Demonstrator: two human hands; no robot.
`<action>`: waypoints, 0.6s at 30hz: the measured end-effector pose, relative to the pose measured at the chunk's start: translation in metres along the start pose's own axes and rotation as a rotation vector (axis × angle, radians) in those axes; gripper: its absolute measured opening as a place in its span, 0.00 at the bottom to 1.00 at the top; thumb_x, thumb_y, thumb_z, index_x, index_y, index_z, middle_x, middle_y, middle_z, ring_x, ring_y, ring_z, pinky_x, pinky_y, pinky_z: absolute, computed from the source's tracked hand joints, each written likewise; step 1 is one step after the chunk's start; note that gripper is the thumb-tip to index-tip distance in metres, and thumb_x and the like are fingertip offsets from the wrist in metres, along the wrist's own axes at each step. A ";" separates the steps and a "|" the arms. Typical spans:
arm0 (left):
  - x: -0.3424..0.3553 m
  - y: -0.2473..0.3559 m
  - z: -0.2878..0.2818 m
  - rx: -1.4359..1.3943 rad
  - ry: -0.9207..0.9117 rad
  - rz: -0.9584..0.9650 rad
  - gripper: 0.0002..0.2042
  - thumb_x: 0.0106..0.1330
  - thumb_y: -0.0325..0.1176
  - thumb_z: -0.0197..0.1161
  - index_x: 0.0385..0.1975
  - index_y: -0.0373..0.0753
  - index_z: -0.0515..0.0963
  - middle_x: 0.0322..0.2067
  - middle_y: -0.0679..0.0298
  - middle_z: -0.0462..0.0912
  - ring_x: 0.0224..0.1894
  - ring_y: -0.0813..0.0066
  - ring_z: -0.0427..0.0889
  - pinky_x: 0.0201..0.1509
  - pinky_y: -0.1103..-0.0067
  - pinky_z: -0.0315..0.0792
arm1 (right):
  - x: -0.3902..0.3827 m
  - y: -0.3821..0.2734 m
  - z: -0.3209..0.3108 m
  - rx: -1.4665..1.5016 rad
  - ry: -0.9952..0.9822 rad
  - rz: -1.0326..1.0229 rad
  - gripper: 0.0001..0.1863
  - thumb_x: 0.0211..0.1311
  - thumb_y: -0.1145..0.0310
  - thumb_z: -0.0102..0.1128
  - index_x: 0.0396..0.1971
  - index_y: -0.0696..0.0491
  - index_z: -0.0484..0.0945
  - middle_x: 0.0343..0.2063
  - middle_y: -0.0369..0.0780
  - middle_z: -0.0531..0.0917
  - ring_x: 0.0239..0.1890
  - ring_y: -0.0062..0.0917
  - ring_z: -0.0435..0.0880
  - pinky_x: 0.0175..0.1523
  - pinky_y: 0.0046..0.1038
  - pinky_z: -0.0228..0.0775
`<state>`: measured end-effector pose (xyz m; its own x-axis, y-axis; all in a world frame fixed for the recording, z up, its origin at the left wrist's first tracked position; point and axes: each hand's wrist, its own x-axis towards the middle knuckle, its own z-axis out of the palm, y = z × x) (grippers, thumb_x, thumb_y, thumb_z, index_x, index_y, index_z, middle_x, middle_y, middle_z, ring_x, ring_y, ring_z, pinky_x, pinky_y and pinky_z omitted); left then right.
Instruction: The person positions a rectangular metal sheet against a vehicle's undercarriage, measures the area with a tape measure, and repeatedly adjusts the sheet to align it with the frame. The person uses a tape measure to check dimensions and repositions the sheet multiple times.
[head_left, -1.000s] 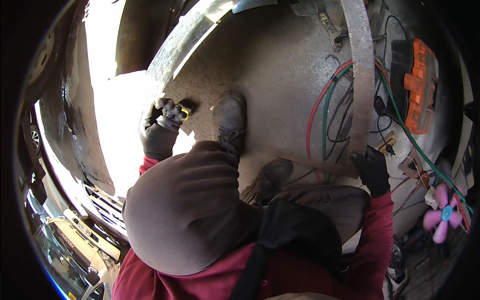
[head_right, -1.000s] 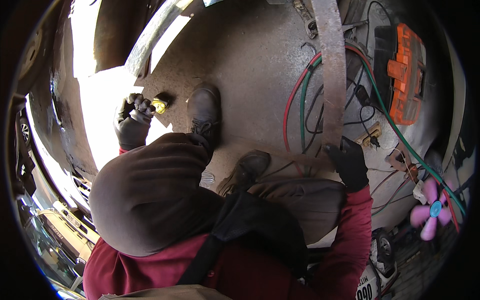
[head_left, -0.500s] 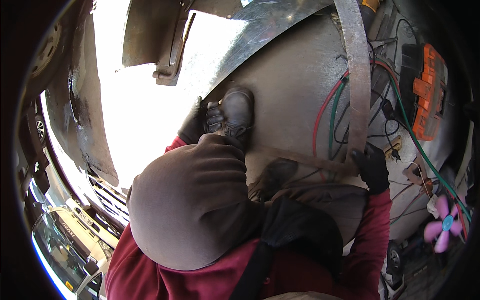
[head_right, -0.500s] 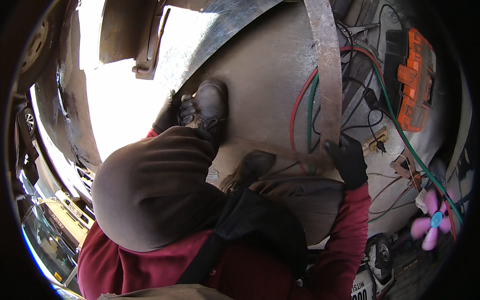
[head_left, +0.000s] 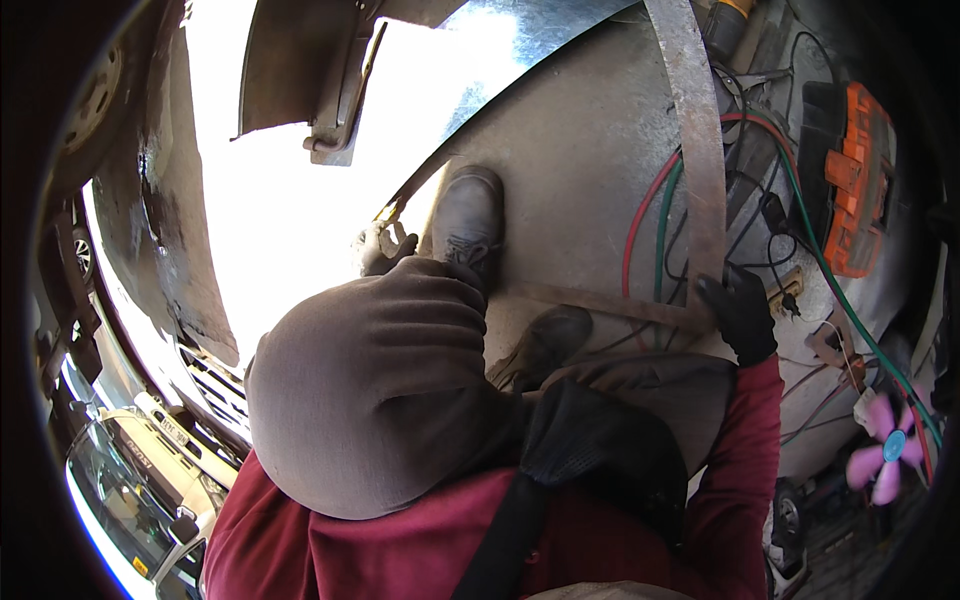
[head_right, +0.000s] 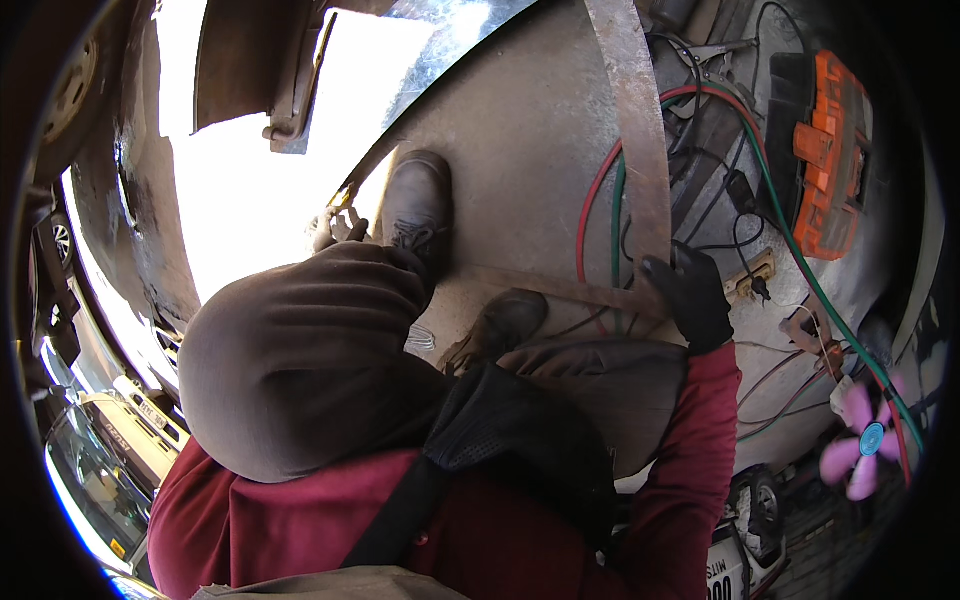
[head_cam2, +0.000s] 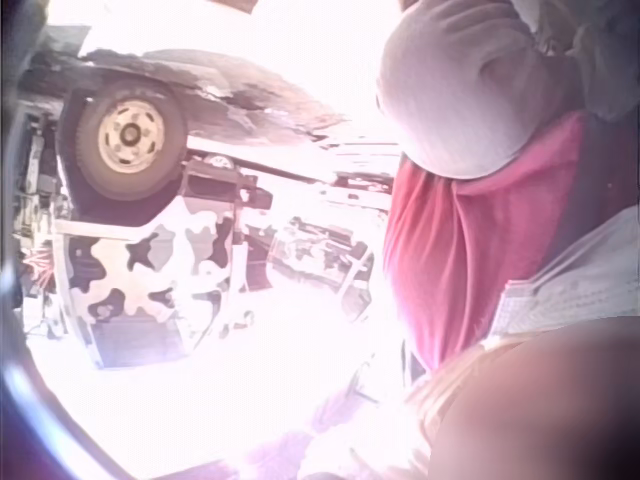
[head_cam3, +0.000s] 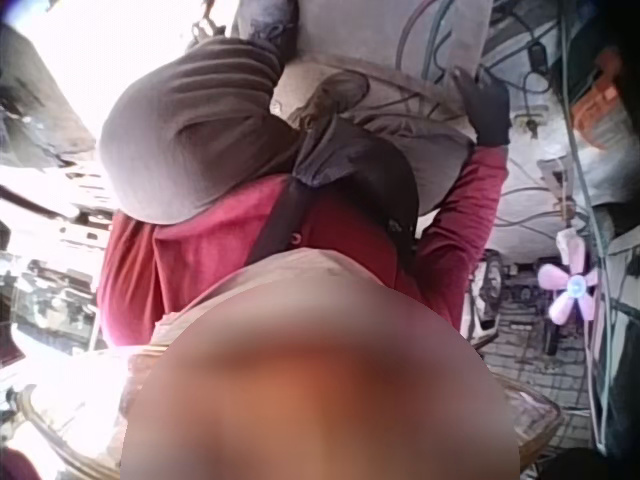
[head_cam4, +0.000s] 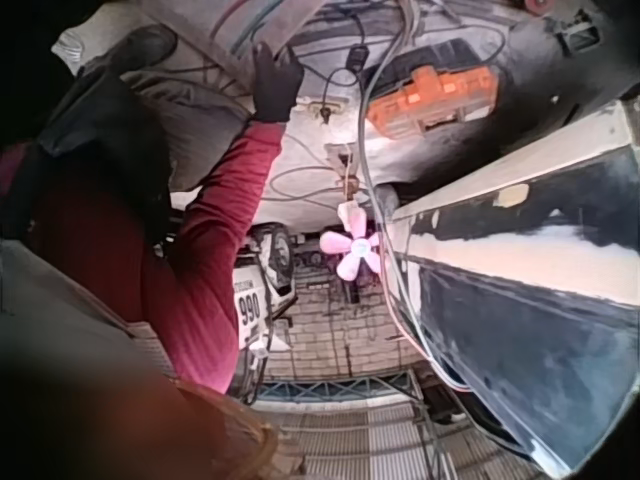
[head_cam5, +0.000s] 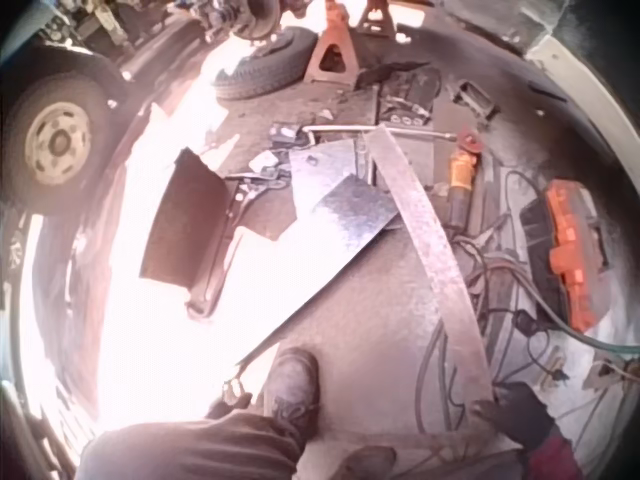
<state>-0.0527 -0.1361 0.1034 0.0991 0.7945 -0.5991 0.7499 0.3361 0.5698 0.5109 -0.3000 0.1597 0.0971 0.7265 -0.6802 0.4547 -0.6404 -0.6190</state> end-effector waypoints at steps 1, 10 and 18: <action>-0.007 0.029 -0.004 0.005 -0.028 0.102 0.20 0.70 0.44 0.69 0.52 0.36 0.79 0.41 0.59 0.84 0.39 0.70 0.85 0.43 0.72 0.81 | 0.000 0.001 0.000 -0.059 0.013 -0.001 0.17 0.71 0.60 0.68 0.46 0.60 0.88 0.34 0.42 0.90 0.36 0.25 0.86 0.46 0.32 0.77; -0.095 0.269 -0.019 0.145 -0.251 0.720 0.07 0.66 0.32 0.68 0.36 0.35 0.81 0.32 0.62 0.85 0.32 0.71 0.85 0.37 0.76 0.81 | -0.001 0.000 0.005 0.072 -0.018 0.112 0.18 0.71 0.60 0.69 0.46 0.61 0.88 0.34 0.42 0.90 0.37 0.23 0.86 0.46 0.31 0.77; -0.122 0.296 0.004 0.373 -0.110 0.188 0.05 0.65 0.26 0.65 0.26 0.35 0.80 0.27 0.64 0.85 0.28 0.72 0.85 0.33 0.78 0.79 | 0.002 -0.007 0.007 0.152 -0.037 0.096 0.19 0.71 0.58 0.69 0.46 0.61 0.88 0.33 0.43 0.90 0.34 0.24 0.86 0.45 0.33 0.77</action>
<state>0.1594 -0.1355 0.3425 0.3108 0.7590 -0.5721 0.8953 -0.0315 0.4444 0.5016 -0.2961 0.1600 0.0997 0.6527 -0.7511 0.3054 -0.7385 -0.6012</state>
